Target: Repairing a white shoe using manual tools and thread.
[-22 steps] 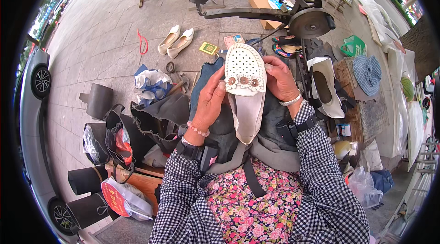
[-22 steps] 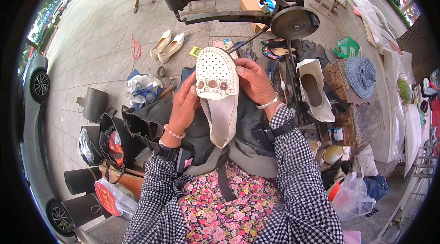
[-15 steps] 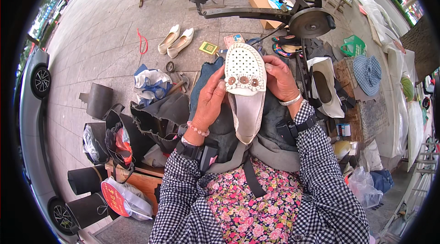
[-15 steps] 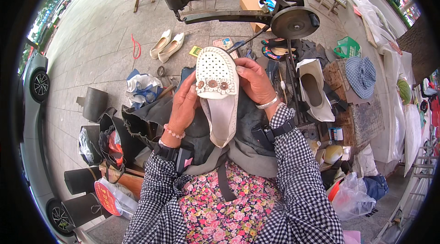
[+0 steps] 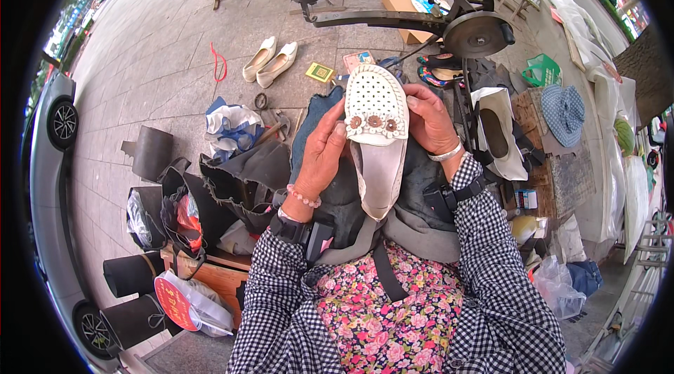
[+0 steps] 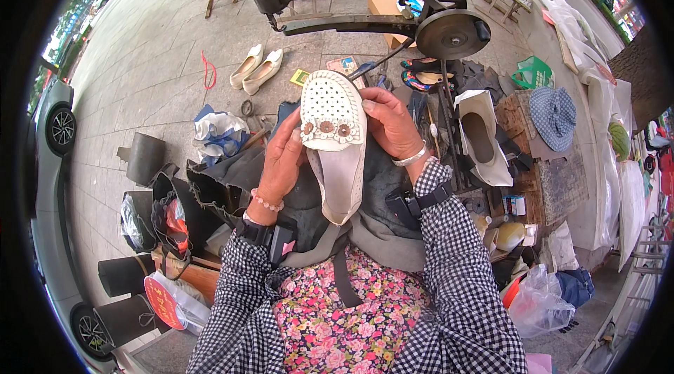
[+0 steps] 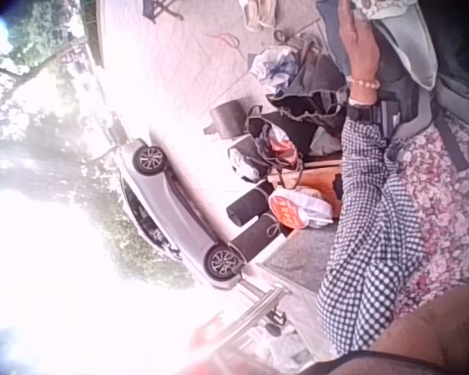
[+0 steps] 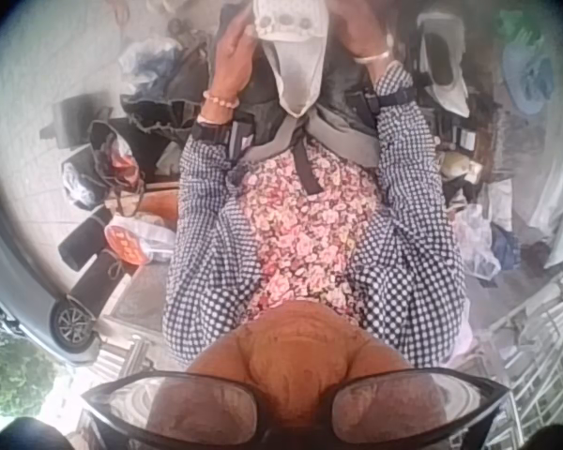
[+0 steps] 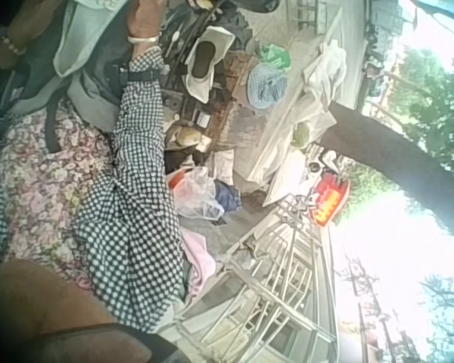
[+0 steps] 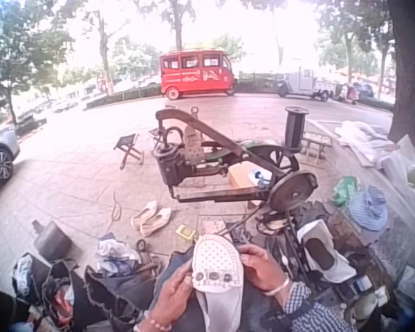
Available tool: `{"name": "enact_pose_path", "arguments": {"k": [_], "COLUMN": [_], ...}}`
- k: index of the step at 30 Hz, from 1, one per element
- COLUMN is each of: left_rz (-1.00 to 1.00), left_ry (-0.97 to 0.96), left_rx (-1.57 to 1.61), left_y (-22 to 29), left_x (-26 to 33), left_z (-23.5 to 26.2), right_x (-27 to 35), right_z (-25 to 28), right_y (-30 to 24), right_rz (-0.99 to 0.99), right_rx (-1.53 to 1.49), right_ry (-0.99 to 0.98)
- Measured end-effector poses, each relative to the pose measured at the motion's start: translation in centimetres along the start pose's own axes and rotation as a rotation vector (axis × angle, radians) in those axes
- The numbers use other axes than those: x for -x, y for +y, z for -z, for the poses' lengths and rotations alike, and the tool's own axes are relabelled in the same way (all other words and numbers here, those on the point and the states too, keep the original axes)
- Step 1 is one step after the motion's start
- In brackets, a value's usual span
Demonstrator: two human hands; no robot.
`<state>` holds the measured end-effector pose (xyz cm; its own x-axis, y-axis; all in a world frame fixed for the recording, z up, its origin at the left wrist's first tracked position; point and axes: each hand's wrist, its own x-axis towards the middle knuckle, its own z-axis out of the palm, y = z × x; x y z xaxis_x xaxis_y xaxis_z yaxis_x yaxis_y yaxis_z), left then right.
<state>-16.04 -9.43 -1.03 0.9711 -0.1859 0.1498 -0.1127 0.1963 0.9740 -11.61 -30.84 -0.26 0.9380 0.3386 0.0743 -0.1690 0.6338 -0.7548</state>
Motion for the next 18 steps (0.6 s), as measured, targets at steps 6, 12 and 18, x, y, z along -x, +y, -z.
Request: {"name": "enact_pose_path", "arguments": {"k": [6, 12, 18], "left_rz": [0.004, 0.016, 0.006], "left_ry": [0.007, 0.008, 0.002], "left_rx": [0.011, 0.013, -0.018], "left_y": [-0.25, -0.03, 0.06], "left_x": [-0.05, 0.01, 0.00], "left_z": [-0.03, -0.05, -0.01], "right_x": [-0.01, 0.01, 0.00], "right_z": [0.08, 0.12, 0.01], "right_y": [0.06, 0.03, 0.02], "right_rz": [0.003, -0.002, 0.002], "right_rx": [-0.001, -0.002, 0.000], "right_ry": [0.006, 0.005, 0.006]}}
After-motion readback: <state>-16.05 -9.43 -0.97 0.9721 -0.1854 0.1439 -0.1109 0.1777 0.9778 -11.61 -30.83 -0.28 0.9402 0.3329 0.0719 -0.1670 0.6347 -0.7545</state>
